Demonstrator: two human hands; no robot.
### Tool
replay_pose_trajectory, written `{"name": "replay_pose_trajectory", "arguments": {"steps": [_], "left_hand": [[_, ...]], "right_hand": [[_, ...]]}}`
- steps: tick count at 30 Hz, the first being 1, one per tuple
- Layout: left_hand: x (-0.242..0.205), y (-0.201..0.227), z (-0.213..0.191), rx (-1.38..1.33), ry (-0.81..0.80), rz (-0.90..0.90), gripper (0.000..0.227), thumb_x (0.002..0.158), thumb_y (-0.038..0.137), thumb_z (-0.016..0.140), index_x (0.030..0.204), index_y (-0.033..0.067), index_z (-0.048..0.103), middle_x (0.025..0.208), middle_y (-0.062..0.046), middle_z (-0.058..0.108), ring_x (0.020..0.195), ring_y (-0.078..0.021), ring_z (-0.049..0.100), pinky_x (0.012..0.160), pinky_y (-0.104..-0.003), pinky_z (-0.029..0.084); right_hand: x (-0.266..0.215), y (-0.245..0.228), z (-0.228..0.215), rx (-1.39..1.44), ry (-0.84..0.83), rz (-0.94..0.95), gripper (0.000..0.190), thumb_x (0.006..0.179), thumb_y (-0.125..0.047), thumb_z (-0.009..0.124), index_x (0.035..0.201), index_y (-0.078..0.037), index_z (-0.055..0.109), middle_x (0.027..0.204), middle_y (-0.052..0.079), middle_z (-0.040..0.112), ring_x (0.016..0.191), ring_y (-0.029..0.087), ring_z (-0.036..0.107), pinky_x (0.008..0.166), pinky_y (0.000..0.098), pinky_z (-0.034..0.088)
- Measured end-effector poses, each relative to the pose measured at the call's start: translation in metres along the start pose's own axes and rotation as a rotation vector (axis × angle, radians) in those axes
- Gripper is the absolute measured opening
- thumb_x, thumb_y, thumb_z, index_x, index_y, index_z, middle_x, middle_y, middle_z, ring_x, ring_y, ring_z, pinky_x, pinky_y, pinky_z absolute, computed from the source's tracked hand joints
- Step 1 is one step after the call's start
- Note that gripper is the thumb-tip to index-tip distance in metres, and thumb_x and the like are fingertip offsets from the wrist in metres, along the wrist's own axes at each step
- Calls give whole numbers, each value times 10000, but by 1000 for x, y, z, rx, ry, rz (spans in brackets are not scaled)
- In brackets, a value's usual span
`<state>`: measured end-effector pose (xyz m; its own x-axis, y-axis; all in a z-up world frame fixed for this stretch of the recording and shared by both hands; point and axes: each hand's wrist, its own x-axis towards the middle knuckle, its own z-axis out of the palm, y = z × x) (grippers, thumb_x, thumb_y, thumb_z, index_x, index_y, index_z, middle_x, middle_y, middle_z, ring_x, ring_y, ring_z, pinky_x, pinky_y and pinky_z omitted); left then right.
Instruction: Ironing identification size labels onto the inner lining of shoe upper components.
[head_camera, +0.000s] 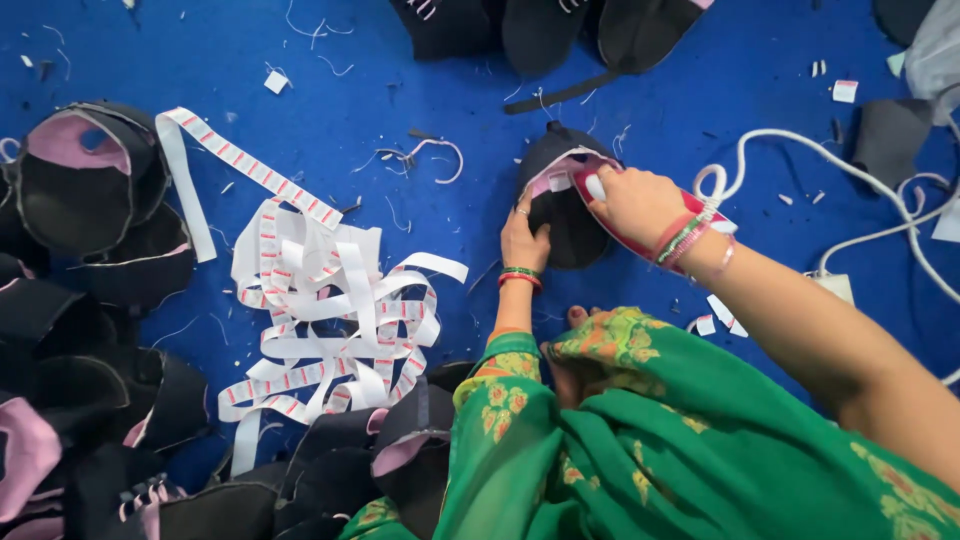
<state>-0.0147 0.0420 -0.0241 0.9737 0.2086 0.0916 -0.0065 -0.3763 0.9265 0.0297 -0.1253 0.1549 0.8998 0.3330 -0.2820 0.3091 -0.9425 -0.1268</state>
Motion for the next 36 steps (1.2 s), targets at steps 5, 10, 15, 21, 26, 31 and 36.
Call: {"name": "replay_pose_trajectory", "arguments": {"steps": [5,10,15,21,26,31,36], "left_hand": [[0,1,-9,-7,-58,-4,789,799,16,713,1532,151,452,1410,-255,579,1283,-438,569,1062,-432,482],[6,-8,-6,13,-64,80,751,788,15,713,1495,161,506,1434,-232,603,1305,-426,584,1092,-431,481],[4,-3,-11,26,-85,19,738,805,38,723,1496,130,481,1440,-232,585,1314,-413,574,1088,-421,476],[5,6,-11,11,-68,26,724,806,27,713,1495,129,517,1419,-235,603,1294,-417,589,1080,-424,482],[2,-7,-5,19,-52,35,707,801,36,722,1474,122,523,1394,-226,619,1272,-417,602,1072,-426,494],[-1,-6,1,25,-29,13,696,798,36,725,1462,123,535,1381,-224,624,1263,-418,606,1068,-434,499],[4,6,11,177,-53,-36,811,804,13,689,1557,180,437,1471,-287,494,1278,-473,559,1044,-463,494]], "right_hand": [[-8,-18,-13,31,21,-18,478,921,-426,665,1210,-48,619,970,231,729,875,418,715,719,527,578],[33,-8,10,208,90,-31,552,906,-391,662,1317,-30,587,990,260,719,842,454,708,715,546,570],[41,7,8,229,-70,-96,536,909,-432,663,1319,-94,596,962,267,720,881,453,704,768,525,575],[9,-10,8,115,-33,-64,536,927,-419,639,1317,-59,569,939,233,733,862,421,721,714,531,575],[28,-3,8,115,13,1,465,965,-425,628,1252,-59,609,1004,234,733,894,421,723,753,519,583],[17,3,7,67,-6,-10,482,939,-431,642,1234,-51,620,1038,234,728,922,426,713,769,525,577],[35,8,15,49,-18,-9,456,962,-443,637,1173,-39,632,1044,229,730,949,414,715,789,514,583]]}}
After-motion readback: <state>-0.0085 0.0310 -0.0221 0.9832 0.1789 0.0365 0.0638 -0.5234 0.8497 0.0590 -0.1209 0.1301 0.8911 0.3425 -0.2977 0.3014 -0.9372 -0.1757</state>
